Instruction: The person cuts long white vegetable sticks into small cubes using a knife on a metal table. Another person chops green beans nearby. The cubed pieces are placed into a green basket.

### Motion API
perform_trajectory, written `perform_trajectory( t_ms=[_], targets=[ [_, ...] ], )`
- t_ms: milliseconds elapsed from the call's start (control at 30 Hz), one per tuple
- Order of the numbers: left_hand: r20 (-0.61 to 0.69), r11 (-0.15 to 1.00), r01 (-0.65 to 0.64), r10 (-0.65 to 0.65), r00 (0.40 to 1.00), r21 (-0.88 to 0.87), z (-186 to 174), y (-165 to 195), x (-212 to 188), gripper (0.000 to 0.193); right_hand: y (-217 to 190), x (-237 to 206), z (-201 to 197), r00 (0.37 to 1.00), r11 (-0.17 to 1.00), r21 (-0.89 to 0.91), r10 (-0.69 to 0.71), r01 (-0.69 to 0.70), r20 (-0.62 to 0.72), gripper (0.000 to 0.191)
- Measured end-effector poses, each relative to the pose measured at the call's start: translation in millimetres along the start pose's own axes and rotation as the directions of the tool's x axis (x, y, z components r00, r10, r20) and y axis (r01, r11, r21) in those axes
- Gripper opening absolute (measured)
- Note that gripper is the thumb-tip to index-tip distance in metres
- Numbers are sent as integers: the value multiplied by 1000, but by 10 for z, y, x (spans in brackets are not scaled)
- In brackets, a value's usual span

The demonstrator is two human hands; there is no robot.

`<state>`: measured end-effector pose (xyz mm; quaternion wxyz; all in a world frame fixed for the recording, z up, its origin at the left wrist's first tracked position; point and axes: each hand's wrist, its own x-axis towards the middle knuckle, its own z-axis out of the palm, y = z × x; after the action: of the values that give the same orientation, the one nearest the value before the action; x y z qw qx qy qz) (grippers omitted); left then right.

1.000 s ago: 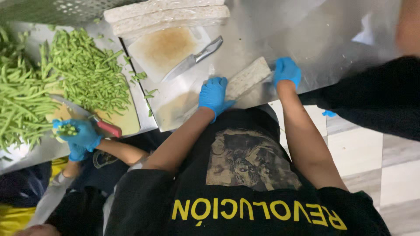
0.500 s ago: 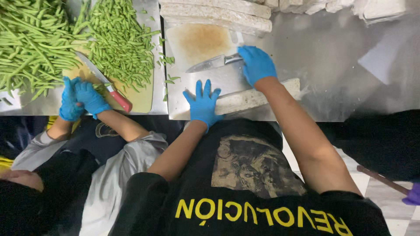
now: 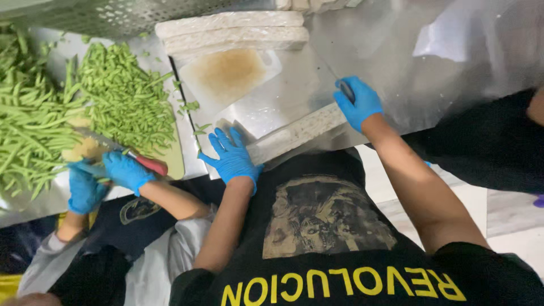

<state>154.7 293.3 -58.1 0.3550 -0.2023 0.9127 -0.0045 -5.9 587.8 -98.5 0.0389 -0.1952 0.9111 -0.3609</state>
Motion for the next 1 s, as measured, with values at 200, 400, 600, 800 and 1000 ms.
perform_trajectory(
  t_ms=[200,400,600,800,1000],
  targets=[
    [-480,782,-623,540,692,-19,98,886,315,87,89,-805,-77,927,924,73,376,-375,0,15],
    [-302,758,-652,619,725,-10,330,1328,633,101,9,-966,2,929,936,13,352,-353,-117,12],
    [-214,782,-617,621,754,92,107,1248,765,108,120,-899,100,994,996,-5,89,-89,68,22],
    [-264,727,-676,679,685,115,-144,1046,965,109,273,-1174,66,940,940,26,340,-340,11,24],
    [-455,669,-740,681,574,66,-122,1577,954,85,259,-1099,164,849,831,-194,529,-521,-16,30]
  ],
)
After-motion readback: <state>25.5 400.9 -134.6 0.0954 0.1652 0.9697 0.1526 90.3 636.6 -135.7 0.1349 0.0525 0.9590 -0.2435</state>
